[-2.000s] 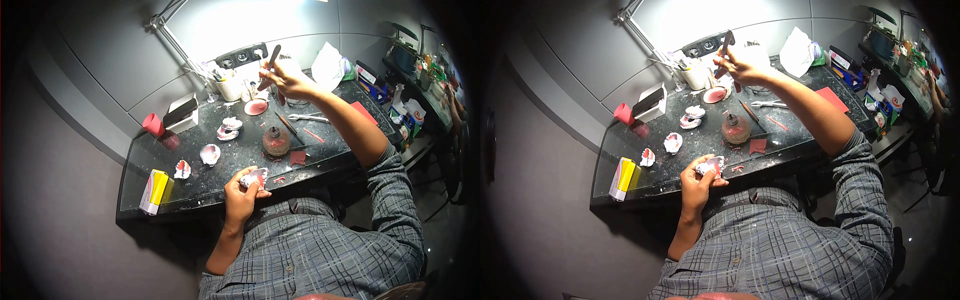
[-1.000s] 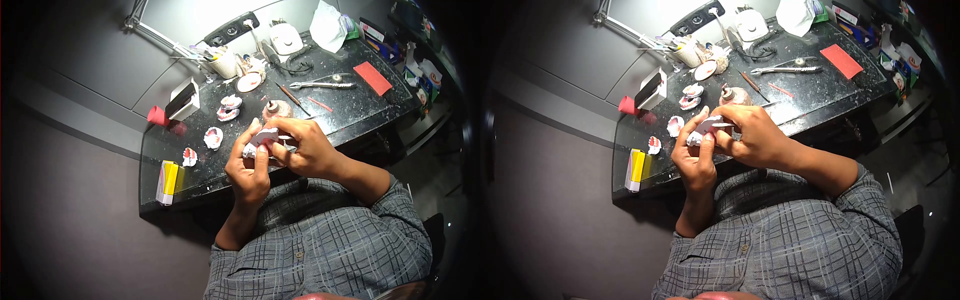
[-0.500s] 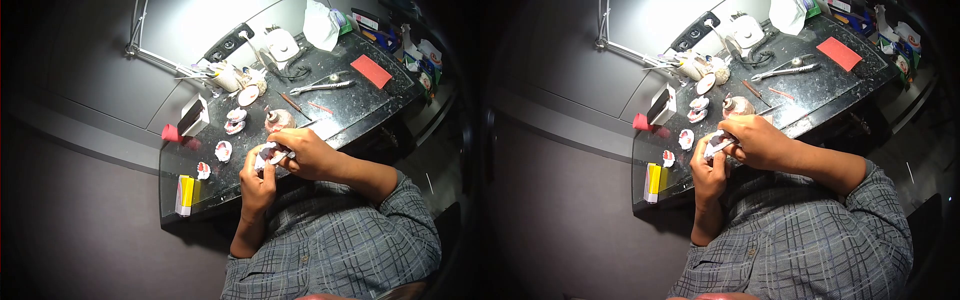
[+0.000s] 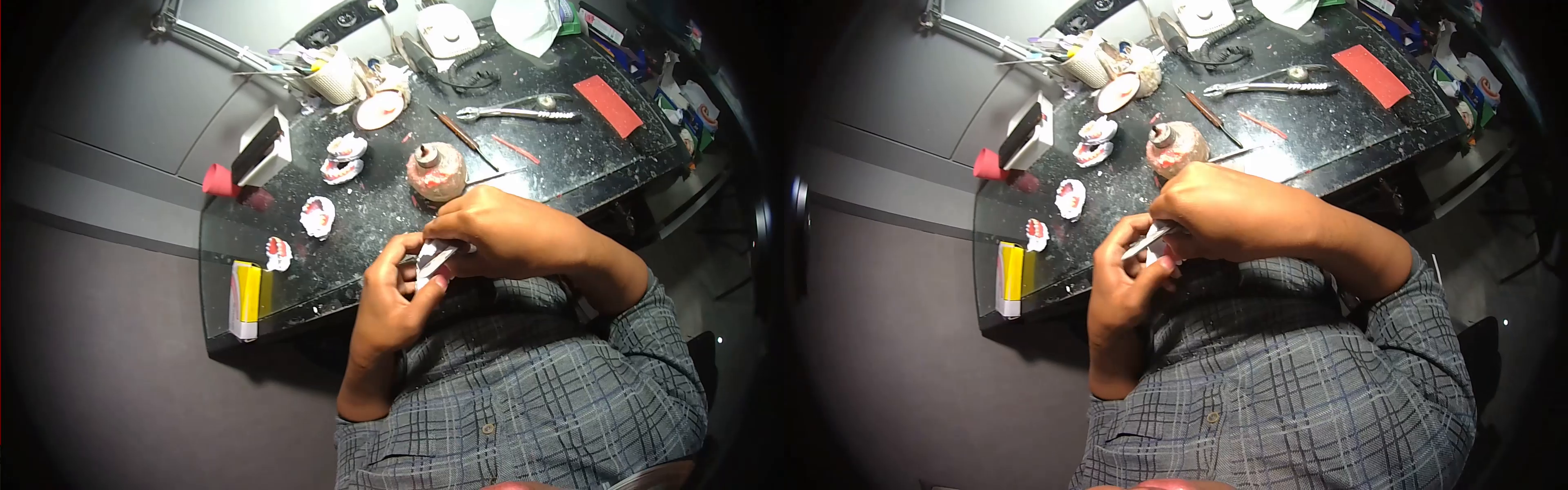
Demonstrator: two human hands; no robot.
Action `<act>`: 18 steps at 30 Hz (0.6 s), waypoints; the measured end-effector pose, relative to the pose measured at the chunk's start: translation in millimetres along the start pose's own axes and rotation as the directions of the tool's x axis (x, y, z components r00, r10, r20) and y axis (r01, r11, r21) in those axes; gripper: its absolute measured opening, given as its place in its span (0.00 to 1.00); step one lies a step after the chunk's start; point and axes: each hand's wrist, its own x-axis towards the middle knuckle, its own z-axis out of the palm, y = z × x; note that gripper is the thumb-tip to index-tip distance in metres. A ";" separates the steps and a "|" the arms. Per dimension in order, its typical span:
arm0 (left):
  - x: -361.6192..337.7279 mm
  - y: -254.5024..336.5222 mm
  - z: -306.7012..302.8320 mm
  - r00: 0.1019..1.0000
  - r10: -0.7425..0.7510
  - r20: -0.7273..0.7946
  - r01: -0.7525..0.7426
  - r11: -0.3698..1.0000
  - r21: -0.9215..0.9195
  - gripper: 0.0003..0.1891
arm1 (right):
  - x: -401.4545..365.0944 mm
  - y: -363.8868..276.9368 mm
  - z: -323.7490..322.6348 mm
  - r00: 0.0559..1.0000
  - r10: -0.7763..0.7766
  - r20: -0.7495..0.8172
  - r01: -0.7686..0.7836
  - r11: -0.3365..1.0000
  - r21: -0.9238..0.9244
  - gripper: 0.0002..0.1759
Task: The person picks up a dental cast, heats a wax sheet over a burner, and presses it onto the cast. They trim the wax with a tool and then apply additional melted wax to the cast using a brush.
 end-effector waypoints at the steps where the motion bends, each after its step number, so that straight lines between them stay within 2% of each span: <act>1: -0.2 1.3 -3.6 1.000 -0.012 0.023 0.013 0.999 -0.039 0.21 | 2.8 -1.5 -0.9 0.998 0.024 0.051 -0.023 0.999 -0.037 0.12; 3: 0.0 -1.5 -4.0 0.998 -0.044 0.037 0.047 0.995 -0.087 0.20 | 7.7 -7.2 -4.8 0.990 0.042 0.131 -0.037 0.998 -0.045 0.13; 4: -0.5 -7.8 -5.9 1.000 -0.014 0.024 0.016 0.994 -0.106 0.16 | 10.1 -9.8 -7.0 0.988 0.010 0.153 -0.002 0.999 -0.050 0.13; 6: -0.6 -9.2 -7.1 1.000 -0.013 0.025 0.017 0.983 -0.184 0.14 | 13.5 -13.9 -6.5 0.977 0.126 0.175 -0.131 0.991 0.015 0.16; 7: -1.0 -12.4 -8.0 1.000 -0.004 0.021 0.008 0.983 -0.184 0.14 | 14.6 -14.2 -6.5 0.977 0.121 0.176 -0.124 0.992 0.008 0.16; 9: 1.4 -18.3 -8.8 0.999 0.017 0.030 -0.007 0.949 -0.315 0.11 | 17.6 -10.4 -5.7 0.993 0.048 0.106 -0.040 0.996 -0.081 0.17; 10: 2.4 -16.9 -8.0 0.999 0.031 0.021 -0.023 0.948 -0.317 0.11 | 18.0 -6.4 -3.8 0.993 0.039 0.111 -0.028 0.995 -0.092 0.17; 12: 3.8 -16.0 -4.6 0.999 -0.029 0.045 0.045 0.916 -0.399 0.12 | 17.3 -0.5 0.3 0.997 -0.003 0.076 0.011 0.995 -0.097 0.17; 13: 5.4 -19.8 -3.6 0.998 -0.037 0.043 0.051 0.919 -0.391 0.19 | 17.8 -4.2 -2.0 0.994 0.047 0.103 -0.038 0.996 -0.087 0.18; 16: 5.5 -15.7 -3.5 0.997 -0.053 0.058 0.072 0.917 -0.392 0.19 | 15.6 -4.8 -0.7 0.998 0.051 0.036 -0.048 0.996 -0.069 0.13; 17: 6.2 -18.2 -3.6 0.997 -0.056 0.054 0.073 0.915 -0.396 0.19 | 14.2 -5.6 -0.7 0.998 0.052 0.043 -0.049 0.997 -0.067 0.13; 18: 7.3 -21.9 -3.7 0.999 -0.032 0.021 0.038 0.901 -0.431 0.18 | 12.6 -7.0 -1.1 0.999 0.040 -0.018 -0.041 0.998 -0.054 0.14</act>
